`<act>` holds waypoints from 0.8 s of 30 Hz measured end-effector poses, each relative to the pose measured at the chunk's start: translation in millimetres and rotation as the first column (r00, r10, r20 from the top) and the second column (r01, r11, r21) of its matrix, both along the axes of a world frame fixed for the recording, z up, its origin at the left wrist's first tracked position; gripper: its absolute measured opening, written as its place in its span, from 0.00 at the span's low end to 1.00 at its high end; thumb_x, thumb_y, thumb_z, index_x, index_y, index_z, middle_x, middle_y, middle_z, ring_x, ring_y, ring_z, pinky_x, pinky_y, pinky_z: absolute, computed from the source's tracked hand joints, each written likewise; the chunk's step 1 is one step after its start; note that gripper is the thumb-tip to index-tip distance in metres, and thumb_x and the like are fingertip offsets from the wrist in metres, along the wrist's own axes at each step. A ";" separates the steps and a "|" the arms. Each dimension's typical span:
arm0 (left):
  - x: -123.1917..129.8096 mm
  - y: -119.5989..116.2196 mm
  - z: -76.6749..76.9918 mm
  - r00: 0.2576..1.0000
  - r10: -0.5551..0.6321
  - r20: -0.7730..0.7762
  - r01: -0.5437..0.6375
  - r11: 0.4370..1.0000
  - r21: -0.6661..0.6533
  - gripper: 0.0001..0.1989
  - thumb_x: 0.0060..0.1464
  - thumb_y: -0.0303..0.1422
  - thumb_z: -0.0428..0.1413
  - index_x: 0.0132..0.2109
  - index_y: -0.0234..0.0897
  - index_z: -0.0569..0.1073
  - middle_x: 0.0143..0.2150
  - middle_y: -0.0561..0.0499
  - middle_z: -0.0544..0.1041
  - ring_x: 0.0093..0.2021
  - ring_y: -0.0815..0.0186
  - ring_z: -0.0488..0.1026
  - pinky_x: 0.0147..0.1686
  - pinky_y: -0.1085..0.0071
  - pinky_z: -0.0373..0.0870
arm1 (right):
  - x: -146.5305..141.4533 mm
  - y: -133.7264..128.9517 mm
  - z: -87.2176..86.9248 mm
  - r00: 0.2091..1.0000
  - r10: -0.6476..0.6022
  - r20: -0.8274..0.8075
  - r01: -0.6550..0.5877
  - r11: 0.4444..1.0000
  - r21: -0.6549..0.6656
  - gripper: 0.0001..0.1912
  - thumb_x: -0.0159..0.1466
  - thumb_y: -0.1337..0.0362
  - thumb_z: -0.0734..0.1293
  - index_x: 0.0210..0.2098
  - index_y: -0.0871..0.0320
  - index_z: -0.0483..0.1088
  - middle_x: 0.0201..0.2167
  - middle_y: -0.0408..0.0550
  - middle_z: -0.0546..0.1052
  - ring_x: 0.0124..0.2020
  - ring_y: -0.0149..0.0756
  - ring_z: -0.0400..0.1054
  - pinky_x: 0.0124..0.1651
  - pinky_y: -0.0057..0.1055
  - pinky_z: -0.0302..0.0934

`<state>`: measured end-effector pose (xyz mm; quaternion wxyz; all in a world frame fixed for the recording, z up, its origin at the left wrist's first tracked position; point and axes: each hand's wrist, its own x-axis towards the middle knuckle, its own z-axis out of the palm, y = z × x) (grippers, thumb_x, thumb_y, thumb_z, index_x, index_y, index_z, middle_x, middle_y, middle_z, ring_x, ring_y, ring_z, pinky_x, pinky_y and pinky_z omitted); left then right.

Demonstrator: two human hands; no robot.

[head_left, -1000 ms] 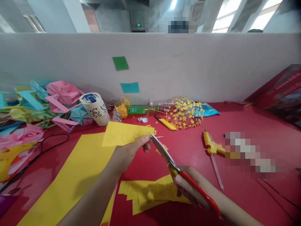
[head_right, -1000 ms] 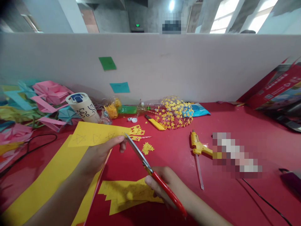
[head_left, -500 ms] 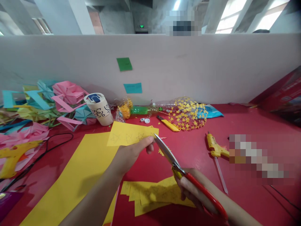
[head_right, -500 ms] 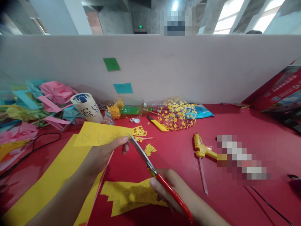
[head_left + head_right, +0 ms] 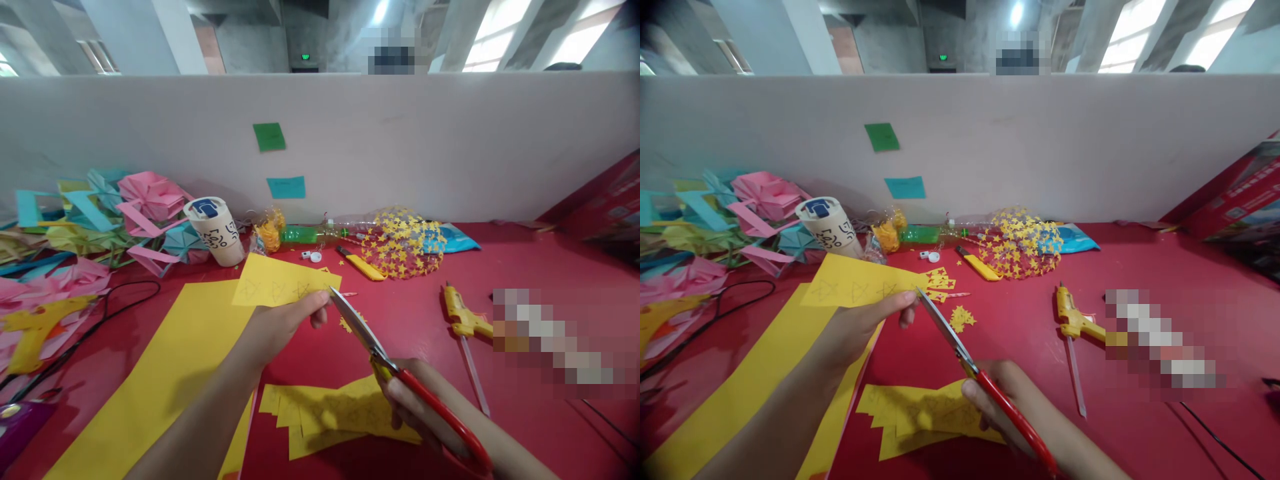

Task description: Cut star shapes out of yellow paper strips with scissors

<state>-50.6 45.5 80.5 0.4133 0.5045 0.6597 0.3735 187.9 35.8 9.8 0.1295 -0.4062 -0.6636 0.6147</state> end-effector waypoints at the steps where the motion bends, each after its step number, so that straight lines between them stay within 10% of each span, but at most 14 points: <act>1: -0.8 0.0 0.3 1.000 -0.004 0.002 0.004 1.000 0.003 0.22 0.50 0.50 0.52 0.18 0.41 0.71 0.26 0.51 0.77 0.38 0.58 0.74 0.48 0.62 0.65 | 0.3 0.2 0.0 1.000 0.004 -0.001 -0.004 1.000 0.006 0.28 0.64 0.40 0.57 0.25 0.59 0.59 0.17 0.40 0.63 0.17 0.24 0.56 0.19 0.20 0.48; 10: -8.1 -2.5 13.3 0.987 -0.157 -0.024 0.156 0.987 -0.048 0.21 0.54 0.49 0.50 0.22 0.41 0.71 0.27 0.51 0.76 0.38 0.59 0.74 0.47 0.64 0.67 | 0.3 -1.5 1.2 0.994 0.061 -0.093 -0.056 0.997 0.058 0.27 0.66 0.41 0.55 0.27 0.59 0.60 0.21 0.43 0.66 0.18 0.24 0.56 0.20 0.21 0.47; 24: -3.4 -1.3 -0.7 0.999 -0.045 0.000 0.045 0.999 0.032 0.21 0.52 0.48 0.50 0.18 0.41 0.71 0.23 0.51 0.76 0.34 0.60 0.73 0.47 0.62 0.66 | 2.6 -3.1 -8.0 0.997 0.046 -0.056 -0.042 0.996 0.074 0.28 0.66 0.41 0.55 0.27 0.60 0.62 0.21 0.43 0.67 0.20 0.27 0.58 0.23 0.22 0.51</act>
